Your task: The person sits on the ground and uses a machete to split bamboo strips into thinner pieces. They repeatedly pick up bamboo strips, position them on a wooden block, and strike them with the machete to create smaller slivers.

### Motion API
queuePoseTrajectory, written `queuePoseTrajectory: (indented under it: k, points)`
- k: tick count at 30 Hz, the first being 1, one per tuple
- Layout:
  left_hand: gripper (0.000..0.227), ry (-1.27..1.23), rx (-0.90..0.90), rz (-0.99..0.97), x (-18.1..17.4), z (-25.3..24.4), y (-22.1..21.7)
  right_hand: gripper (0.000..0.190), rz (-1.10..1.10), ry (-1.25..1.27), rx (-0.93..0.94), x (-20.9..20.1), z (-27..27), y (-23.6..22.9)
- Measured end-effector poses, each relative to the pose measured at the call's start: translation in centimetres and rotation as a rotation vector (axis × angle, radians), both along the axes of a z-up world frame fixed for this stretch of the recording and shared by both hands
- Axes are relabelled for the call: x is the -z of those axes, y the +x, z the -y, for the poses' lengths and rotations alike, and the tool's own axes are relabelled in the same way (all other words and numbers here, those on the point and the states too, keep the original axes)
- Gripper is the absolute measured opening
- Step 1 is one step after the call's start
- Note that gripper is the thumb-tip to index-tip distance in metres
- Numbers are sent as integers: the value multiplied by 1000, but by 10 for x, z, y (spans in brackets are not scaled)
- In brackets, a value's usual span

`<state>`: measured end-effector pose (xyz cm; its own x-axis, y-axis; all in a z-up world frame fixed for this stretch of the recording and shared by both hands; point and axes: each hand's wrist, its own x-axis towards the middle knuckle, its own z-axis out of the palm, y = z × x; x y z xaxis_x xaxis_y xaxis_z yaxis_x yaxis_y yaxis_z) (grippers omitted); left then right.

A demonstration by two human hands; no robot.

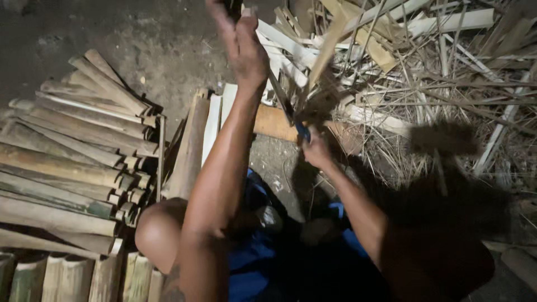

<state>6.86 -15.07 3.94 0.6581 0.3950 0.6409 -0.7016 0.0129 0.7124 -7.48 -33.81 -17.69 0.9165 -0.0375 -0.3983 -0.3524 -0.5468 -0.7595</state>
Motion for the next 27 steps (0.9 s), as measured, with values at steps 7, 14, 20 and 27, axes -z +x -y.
queuePoseTrajectory:
  k: [7,14,20,27]
  points:
    - [40,-19,-56,0,-8,21,1,21,924,301,-19,-115,12,28]
    - [55,3,39,149,-13,34,10,30,48,-140,6,43,9,3]
    - [40,-54,9,12,-8,26,4,45,369,-68,28,36,22,12]
    - [40,-27,-39,112,0,21,9,41,93,-274,51,84,45,-26]
